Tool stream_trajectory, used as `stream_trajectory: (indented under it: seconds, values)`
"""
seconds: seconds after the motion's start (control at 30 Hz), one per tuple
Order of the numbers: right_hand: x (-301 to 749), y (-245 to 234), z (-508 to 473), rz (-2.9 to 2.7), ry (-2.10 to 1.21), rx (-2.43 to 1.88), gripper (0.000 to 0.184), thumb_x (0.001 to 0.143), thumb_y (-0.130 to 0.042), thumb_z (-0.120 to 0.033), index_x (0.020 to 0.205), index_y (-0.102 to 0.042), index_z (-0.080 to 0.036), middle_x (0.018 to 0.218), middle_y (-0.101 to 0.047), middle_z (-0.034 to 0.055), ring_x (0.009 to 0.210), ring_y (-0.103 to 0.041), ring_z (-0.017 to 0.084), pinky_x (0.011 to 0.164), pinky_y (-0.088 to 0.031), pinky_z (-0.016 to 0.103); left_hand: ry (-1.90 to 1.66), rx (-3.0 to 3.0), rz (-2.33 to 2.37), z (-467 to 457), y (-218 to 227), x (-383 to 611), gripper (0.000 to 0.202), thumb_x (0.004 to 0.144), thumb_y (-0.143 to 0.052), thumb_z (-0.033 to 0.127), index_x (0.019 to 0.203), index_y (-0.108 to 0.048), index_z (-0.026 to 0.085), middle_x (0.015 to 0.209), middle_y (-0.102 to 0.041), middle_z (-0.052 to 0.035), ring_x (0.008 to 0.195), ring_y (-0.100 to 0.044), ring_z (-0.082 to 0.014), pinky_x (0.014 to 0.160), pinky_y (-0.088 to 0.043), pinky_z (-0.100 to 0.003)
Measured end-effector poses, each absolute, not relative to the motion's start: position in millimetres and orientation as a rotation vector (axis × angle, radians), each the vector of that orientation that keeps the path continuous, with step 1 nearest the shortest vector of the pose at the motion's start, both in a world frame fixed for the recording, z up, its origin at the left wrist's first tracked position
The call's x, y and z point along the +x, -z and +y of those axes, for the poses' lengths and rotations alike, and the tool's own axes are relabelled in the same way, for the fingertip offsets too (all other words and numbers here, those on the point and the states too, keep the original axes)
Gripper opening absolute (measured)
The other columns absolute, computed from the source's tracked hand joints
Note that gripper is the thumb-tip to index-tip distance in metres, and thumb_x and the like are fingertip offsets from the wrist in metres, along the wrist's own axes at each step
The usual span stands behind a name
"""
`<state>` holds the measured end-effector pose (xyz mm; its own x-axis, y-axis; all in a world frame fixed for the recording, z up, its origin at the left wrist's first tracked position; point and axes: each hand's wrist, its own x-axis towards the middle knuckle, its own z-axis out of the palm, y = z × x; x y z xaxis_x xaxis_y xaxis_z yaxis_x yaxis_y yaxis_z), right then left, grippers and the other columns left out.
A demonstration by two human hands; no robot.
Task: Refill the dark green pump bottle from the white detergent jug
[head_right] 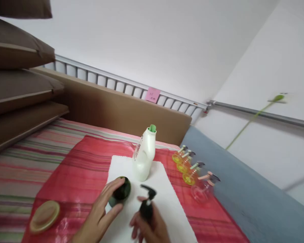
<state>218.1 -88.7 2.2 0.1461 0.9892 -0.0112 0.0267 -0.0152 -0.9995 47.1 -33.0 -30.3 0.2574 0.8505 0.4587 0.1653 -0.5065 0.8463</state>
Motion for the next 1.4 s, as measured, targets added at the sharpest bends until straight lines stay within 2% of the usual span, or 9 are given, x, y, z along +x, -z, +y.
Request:
stream_trajectory:
  seconds: [0.07, 0.13, 0.2, 0.3, 0.47, 0.73, 0.93, 1.23, 1.4]
  values:
    - [229, -30, -78, -1.027, -1.031, -1.263, 0.057, 0.069, -0.069, -0.050, 0.115, -0.052, -0.021, 0.065, -0.064, 0.0011, 0.049, -0.055, 0.015, 0.041, -0.038, 0.024, -1.278, 1.806, 1.106, -21, 40, 47, 0.052, 0.084, -0.055, 0.036, 0.132, -0.042, 0.022, 0.138, -0.046, -0.0110, 0.130, -0.037, -0.0258, 0.109, -0.029, -0.048]
    - [236, -57, -66, -0.987, -0.995, -1.194, 0.062, 0.067, -0.068, -0.055, 0.115, -0.051, -0.022, 0.063, -0.064, 0.0010, 0.047, -0.051, 0.015, 0.037, -0.035, 0.024, -1.254, 1.779, 1.207, -9, 50, 51, 0.060, 0.078, -0.061, 0.032, 0.133, -0.041, 0.017, 0.138, -0.045, -0.0143, 0.130, -0.037, -0.0276, 0.108, -0.029, -0.050]
    - [236, -77, -54, -0.978, -0.978, -1.111, 0.057, 0.073, -0.060, -0.060, 0.115, -0.050, -0.022, 0.064, -0.064, 0.0015, 0.049, -0.051, 0.015, 0.040, -0.037, 0.024, -1.201, 1.784, 1.246, -2, 59, 57, 0.070, 0.070, -0.067, 0.027, 0.133, -0.040, 0.014, 0.140, -0.043, -0.0160, 0.131, -0.036, -0.0290, 0.109, -0.028, -0.049]
    - [227, -84, -37, -1.002, -0.919, -1.016, 0.046, 0.081, -0.051, -0.057, 0.113, -0.050, -0.024, 0.070, -0.065, 0.0005, 0.057, -0.053, 0.014, 0.049, -0.041, 0.024, -1.096, 1.809, 1.275, 3, 67, 65, 0.079, 0.063, -0.072, 0.022, 0.134, -0.040, 0.013, 0.142, -0.039, -0.0158, 0.132, -0.033, -0.0292, 0.110, -0.026, -0.048]
    - [208, -57, -5, -1.090, -0.867, -0.990, 0.042, 0.085, -0.050, -0.050, 0.118, -0.047, -0.025, 0.078, -0.064, 0.0000, 0.067, -0.058, 0.015, 0.058, -0.043, 0.027, -1.022, 1.796, 1.319, 3, 74, 70, 0.081, 0.062, -0.069, 0.017, 0.137, -0.036, 0.017, 0.146, -0.034, -0.0128, 0.135, -0.028, -0.0270, 0.109, -0.027, -0.045]
    - [198, -23, 14, -1.226, -0.838, -1.135, 0.043, 0.087, -0.047, -0.047, 0.122, -0.045, -0.022, 0.094, -0.067, 0.0055, 0.080, -0.063, 0.020, 0.068, -0.048, 0.033, -0.958, 1.823, 1.316, 3, 71, 67, 0.083, 0.063, -0.071, 0.020, 0.138, -0.034, 0.019, 0.146, -0.034, -0.0114, 0.134, -0.030, -0.0270, 0.109, -0.026, -0.044]
    - [199, 20, 8, -1.418, -0.938, -1.278, 0.037, 0.080, -0.057, -0.045, 0.107, -0.059, -0.019, 0.112, -0.066, 0.0095, 0.110, -0.056, 0.026, 0.097, -0.041, 0.042, -0.959, 1.822, 1.320, 2, 72, 68, 0.084, 0.063, -0.071, 0.019, 0.138, -0.034, 0.019, 0.145, -0.034, -0.0121, 0.133, -0.031, -0.0269, 0.109, -0.027, -0.044]
    - [209, 39, 11, -1.464, -0.972, -1.381, 0.046, 0.076, -0.061, -0.044, 0.113, -0.061, -0.017, 0.116, -0.065, 0.0124, 0.112, -0.056, 0.030, 0.100, -0.040, 0.048, -0.963, 1.830, 1.313, 0, 73, 67, 0.085, 0.062, -0.071, 0.019, 0.139, -0.033, 0.020, 0.146, -0.035, -0.0118, 0.134, -0.029, -0.0274, 0.109, -0.026, -0.045]
    - [216, 41, 8, -1.476, -0.978, -1.341, 0.053, 0.077, -0.059, -0.045, 0.123, -0.051, -0.020, 0.131, -0.054, 0.0122, 0.118, -0.051, 0.027, 0.101, -0.040, 0.046, -0.946, 1.829, 1.317, -1, 69, 65, 0.086, 0.062, -0.072, 0.022, 0.139, -0.033, 0.021, 0.146, -0.034, -0.0117, 0.134, -0.030, -0.0286, 0.109, -0.027, -0.045]
